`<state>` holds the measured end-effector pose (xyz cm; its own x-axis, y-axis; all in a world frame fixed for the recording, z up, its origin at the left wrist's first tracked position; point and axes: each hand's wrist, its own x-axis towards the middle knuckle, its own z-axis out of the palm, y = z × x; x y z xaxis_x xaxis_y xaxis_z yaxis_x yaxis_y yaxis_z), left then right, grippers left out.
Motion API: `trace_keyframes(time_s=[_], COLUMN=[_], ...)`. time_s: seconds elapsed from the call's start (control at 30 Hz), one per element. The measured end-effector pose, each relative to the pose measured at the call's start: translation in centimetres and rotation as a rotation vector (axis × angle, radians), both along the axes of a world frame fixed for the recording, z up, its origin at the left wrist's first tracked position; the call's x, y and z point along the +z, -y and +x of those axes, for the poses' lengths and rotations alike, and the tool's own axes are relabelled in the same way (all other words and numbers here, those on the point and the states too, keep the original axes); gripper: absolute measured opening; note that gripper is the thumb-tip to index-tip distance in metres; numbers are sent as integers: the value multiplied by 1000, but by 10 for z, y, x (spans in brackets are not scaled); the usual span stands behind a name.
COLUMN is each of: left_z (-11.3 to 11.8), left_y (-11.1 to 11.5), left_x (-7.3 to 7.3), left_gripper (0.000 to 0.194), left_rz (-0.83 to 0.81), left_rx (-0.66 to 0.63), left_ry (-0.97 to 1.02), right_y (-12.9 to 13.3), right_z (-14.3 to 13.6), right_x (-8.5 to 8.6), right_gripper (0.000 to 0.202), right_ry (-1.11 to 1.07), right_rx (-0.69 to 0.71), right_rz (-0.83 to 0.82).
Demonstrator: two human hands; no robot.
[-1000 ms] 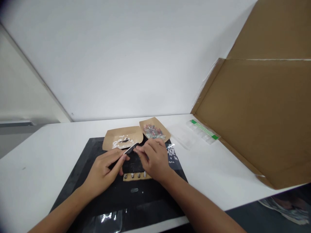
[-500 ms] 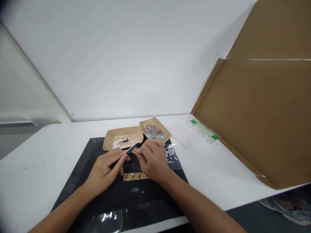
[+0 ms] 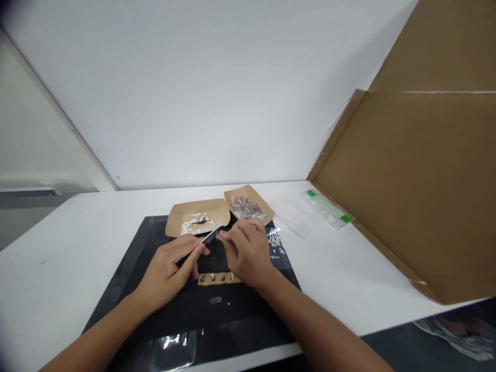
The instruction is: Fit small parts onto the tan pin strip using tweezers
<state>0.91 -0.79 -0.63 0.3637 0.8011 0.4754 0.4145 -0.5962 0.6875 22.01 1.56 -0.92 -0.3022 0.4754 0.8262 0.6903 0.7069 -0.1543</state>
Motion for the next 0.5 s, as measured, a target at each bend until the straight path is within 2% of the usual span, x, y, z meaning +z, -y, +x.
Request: trace_keyframes(time_s=[0.13,0.3,0.5], left_z=[0,0,1], left_y=[0,1,0], left_x=[0,-2,-3], left_gripper=[26,26,27], left_rz=[-9,-3,-17], left_rx=[1,6,3], left_ry=[-9,-2,-6], right_y=[0,-1,2], right_z=[1,2,-2], right_x=[1,1,0], right_gripper=[11,12,10], right_ry=[34,-39,46], right_rx=[40,-29,45], right_rz=[-15,10,-11])
